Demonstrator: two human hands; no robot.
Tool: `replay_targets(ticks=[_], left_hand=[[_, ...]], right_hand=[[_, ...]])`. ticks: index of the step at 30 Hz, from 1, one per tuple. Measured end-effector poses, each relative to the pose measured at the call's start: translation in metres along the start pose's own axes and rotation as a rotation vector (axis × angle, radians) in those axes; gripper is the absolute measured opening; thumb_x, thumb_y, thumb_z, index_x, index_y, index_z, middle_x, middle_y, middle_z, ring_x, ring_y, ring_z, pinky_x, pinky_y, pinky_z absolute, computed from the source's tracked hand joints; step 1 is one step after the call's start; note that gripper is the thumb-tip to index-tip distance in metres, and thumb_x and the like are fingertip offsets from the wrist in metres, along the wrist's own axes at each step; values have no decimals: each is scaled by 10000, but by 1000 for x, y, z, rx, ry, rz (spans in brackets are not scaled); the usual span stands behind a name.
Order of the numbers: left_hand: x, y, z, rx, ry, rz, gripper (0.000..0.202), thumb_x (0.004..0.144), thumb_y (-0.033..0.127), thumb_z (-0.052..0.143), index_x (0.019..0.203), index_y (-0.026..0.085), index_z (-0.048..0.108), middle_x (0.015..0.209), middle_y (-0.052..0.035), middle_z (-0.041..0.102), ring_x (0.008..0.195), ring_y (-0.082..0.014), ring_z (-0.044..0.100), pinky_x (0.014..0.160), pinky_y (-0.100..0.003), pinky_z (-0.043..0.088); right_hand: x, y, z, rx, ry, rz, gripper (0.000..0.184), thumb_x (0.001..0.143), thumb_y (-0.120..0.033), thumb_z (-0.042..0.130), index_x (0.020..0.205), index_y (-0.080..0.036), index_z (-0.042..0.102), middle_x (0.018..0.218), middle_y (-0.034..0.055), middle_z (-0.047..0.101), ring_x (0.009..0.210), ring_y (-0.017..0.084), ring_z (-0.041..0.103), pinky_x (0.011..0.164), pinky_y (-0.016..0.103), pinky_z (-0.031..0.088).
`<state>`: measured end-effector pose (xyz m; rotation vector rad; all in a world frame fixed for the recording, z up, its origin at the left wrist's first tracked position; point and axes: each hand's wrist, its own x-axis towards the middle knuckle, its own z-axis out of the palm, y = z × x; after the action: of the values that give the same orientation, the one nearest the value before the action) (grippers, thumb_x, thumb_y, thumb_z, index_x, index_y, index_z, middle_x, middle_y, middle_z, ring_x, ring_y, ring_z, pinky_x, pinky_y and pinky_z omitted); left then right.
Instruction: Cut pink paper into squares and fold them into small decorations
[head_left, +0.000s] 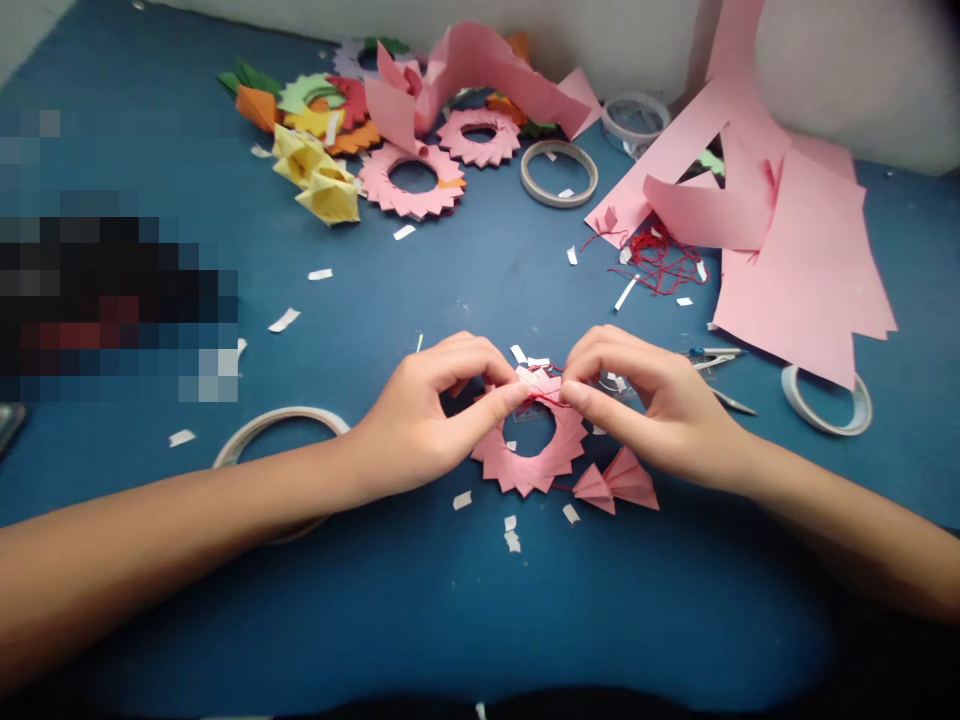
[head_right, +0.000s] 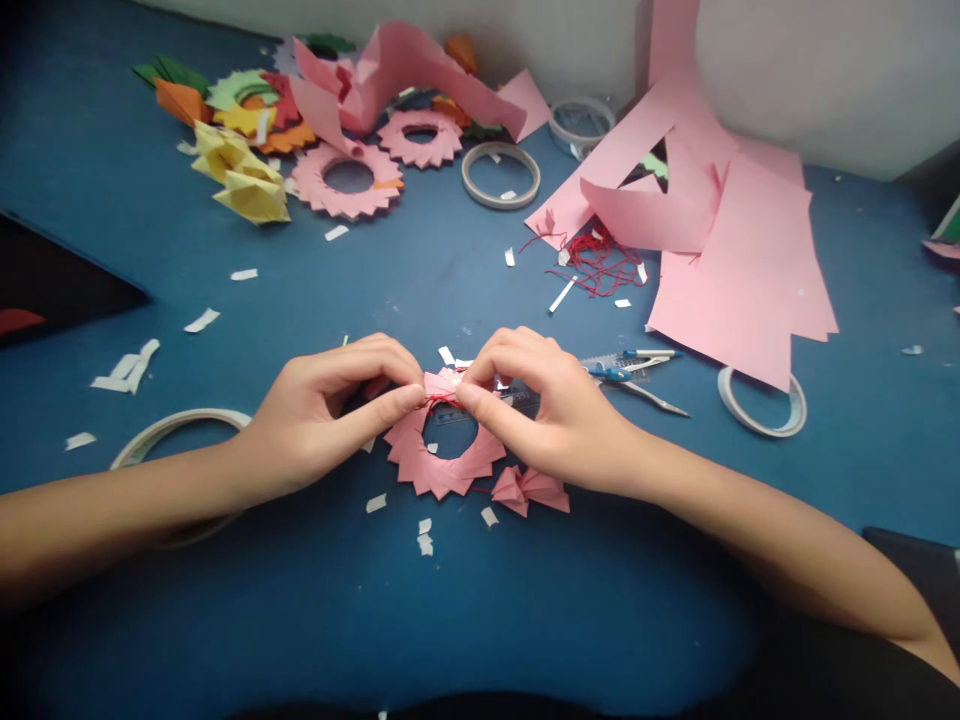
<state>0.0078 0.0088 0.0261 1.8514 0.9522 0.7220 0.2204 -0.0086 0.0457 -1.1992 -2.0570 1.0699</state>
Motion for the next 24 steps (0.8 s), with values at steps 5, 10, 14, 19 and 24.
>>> replay_targets(ticks=[5,10,14,19,24], left_hand=[[2,-6,-1,149,7,25,178,878,208,569,710,162,607,691,18,603,698,-109,506,670,-238,397],[4,-11,0,215,-43,46,203,891,242,558,710,165,608,699,9,614,728,-126,516,699,-256,402],[8,-11,0,310,-121,27,233,896,264,528,688,173,585,685,4,601,717,-141,502,660,-272,388],[15,-13,1,447,-135,75,279,892,253,499,625,170,488,610,13,510,663,-135,444,585,-269,320],[20,-14,0,487,-153,76,266,883,250,503,631,169,481,604,19,485,632,-124,426,567,-265,294]], right_hand=[[2,6,1,-91,-17,16,184,924,-255,511,756,-184,537,792,13,570,779,145,478,748,331,334],[3,8,-1,-127,-92,50,224,922,-224,455,703,-185,478,769,5,554,755,145,453,745,337,302],[5,11,-2,-188,-126,70,220,912,-223,450,699,-184,486,780,8,564,778,151,462,741,334,284],[9,16,0,-273,-131,77,228,891,-215,456,667,-178,476,739,15,555,738,150,448,709,329,269],[9,19,4,-304,-112,72,222,883,-208,456,666,-172,488,727,11,552,730,147,444,693,327,254]])
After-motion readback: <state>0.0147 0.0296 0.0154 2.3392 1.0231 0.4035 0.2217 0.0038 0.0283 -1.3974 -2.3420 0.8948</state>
